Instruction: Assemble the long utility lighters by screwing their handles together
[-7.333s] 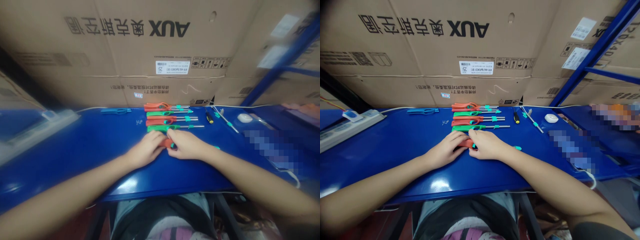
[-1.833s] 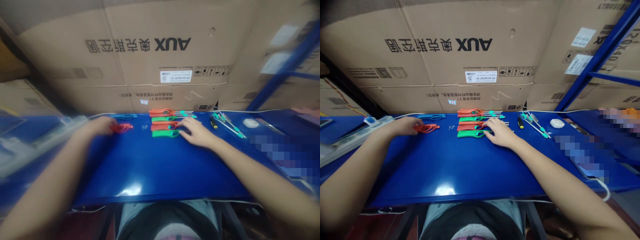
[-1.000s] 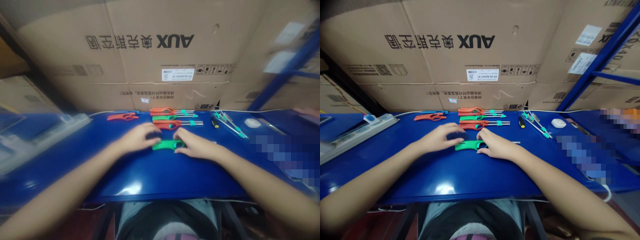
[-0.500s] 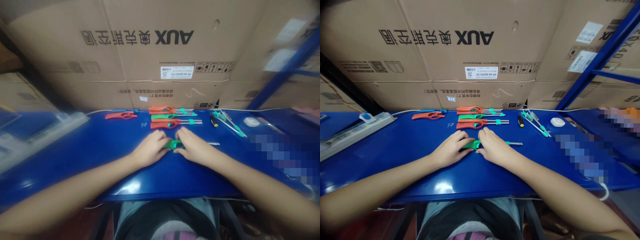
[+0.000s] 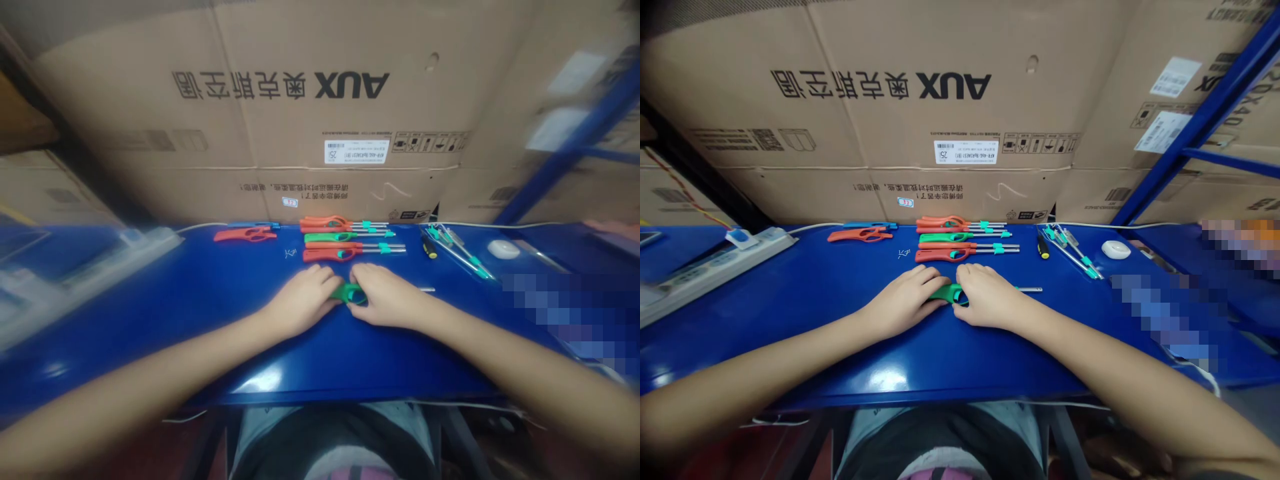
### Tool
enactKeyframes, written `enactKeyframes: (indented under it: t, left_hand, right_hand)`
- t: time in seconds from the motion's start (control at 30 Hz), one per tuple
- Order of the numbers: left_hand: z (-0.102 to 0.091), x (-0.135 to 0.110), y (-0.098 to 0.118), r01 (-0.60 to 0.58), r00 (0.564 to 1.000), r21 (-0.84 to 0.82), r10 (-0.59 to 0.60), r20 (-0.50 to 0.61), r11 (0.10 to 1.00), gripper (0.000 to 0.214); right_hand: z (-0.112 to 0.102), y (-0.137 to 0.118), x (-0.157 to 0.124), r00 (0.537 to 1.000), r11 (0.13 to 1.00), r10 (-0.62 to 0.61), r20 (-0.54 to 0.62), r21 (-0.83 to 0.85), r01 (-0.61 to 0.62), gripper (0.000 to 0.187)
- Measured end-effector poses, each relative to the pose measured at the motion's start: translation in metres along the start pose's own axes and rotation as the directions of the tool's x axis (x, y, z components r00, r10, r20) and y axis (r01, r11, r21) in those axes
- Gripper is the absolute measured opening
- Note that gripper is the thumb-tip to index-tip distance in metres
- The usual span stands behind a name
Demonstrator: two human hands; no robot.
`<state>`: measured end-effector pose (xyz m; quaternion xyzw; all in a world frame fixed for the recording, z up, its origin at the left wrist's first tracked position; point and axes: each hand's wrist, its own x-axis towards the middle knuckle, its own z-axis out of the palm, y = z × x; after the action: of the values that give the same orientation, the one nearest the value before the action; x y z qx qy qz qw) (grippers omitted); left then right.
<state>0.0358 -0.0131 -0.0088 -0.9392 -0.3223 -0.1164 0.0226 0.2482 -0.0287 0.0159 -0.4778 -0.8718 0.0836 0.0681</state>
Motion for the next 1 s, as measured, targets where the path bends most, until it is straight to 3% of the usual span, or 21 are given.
enactKeyframes:
  t: [0.17,0.3,0.5,0.63,0.73,0.83,0.93,1.0]
  left_hand:
    - [-0.006,0.001,-0.001,0.050,0.997,-0.142,-0.042,0.065,0.989,0.020]
    - [0.000,0.000,-0.011,0.055,0.998,-0.347,-0.061,-0.008,0.936,0.020]
    - [0.013,-0.001,-0.023,0.051,0.987,-0.510,-0.119,-0.103,0.859,0.026]
    - [0.016,0.001,-0.026,0.064,0.971,-0.634,-0.195,-0.139,0.771,0.029]
    - [0.017,0.003,-0.029,0.053,0.947,-0.796,-0.284,-0.152,0.602,0.033]
    - [0.015,0.004,-0.034,0.053,0.890,-0.889,-0.425,-0.163,0.454,0.033]
    - [0.011,0.002,-0.039,0.091,0.852,-0.891,-0.498,-0.162,0.444,0.034]
    - [0.009,0.000,-0.039,0.154,0.871,-0.853,-0.476,-0.122,0.499,0.037]
  right_hand:
    - [-0.003,0.009,0.006,0.999,0.980,0.013,0.035,0.199,-0.019,0.027]
    - [0.005,0.030,0.015,0.998,0.947,-0.041,-0.056,0.317,0.057,0.044]
    - [0.017,0.053,0.022,0.999,0.794,0.047,-0.017,0.607,-0.027,0.024]
    - [0.016,0.057,0.021,0.999,0.824,0.019,-0.042,0.567,0.008,0.020]
    - [0.015,0.056,0.018,0.991,0.854,-0.024,-0.129,0.513,0.087,0.018]
    - [0.014,0.054,0.016,0.977,0.893,-0.073,-0.199,0.424,0.152,0.017]
    - [0.014,0.050,0.015,0.964,0.920,-0.097,-0.249,0.347,0.182,0.015]
    - [0.014,0.048,0.014,0.964,0.941,-0.096,-0.246,0.292,0.169,0.013]
